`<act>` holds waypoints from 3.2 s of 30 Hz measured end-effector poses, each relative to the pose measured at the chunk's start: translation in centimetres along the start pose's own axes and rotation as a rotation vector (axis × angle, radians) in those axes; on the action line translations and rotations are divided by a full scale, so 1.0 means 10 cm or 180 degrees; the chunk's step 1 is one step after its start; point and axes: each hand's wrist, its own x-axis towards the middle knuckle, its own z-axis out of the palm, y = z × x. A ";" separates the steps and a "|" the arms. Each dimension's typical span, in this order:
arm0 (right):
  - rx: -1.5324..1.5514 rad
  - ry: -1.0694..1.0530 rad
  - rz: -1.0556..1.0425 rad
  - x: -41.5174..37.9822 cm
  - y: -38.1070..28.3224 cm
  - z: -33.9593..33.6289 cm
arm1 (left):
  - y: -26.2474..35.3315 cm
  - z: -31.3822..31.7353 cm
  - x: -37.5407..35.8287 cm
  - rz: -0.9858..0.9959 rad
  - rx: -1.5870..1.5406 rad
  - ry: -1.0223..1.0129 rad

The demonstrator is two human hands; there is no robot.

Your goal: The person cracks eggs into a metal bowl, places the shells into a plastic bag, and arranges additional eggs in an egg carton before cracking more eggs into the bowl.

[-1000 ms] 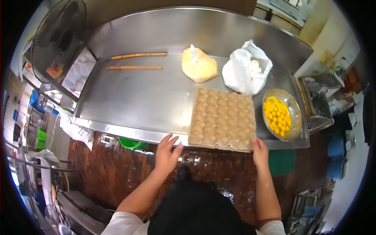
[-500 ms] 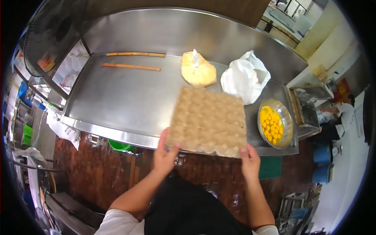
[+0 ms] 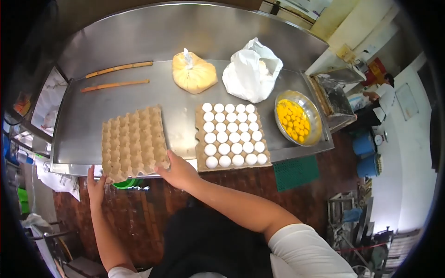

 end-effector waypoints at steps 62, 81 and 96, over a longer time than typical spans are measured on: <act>-0.1243 0.0083 -0.1801 -0.27 1.42 -2.70 | 2.70 3.32 -1.10 0.1645 0.1616 -0.1012; -0.0724 0.0669 -0.1201 -0.76 1.21 -2.61 | 2.61 3.67 -1.04 0.1846 0.1775 -0.1416; -0.0180 0.3609 0.0067 -1.99 3.56 -4.31 | 3.51 5.00 -1.41 -0.2116 -0.2081 -0.2482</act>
